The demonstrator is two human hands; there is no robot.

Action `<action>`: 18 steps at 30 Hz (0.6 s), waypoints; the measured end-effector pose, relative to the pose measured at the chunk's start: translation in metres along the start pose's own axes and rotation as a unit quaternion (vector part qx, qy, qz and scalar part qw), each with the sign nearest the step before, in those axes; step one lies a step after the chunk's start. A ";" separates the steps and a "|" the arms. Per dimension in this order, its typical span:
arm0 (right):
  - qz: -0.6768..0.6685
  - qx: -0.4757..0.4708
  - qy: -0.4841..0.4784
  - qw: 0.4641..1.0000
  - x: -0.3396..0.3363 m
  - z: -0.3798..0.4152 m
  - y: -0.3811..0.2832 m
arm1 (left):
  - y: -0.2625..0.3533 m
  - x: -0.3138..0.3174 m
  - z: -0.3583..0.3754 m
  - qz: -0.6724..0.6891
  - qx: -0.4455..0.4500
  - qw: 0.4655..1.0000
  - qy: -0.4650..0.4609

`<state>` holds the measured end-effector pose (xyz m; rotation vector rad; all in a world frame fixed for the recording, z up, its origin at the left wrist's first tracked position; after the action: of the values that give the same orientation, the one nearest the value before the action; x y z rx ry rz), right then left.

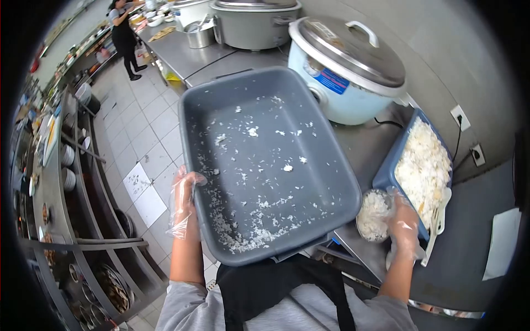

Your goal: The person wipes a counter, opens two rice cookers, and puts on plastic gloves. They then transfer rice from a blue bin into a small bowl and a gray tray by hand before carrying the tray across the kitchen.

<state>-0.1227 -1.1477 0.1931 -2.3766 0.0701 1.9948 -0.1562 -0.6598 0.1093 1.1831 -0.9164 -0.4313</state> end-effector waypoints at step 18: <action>-0.378 -0.087 -0.289 0.875 0.172 -0.159 -0.299 | 0.005 0.004 -0.007 -0.001 -0.078 0.997 0.008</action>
<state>0.0812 -0.8601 0.0517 -1.3824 -0.9255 2.1768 -0.1491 -0.6562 0.1143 1.0443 -0.8523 -0.4844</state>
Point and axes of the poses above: each hand's wrist, its own z-axis away from the middle knuckle, its own x-axis out of the palm, y = z × x, the point moved 1 cm from there along -z, towards the middle knuckle, and after that the axes turned 7 degrees about x, right-handed, at the moved point
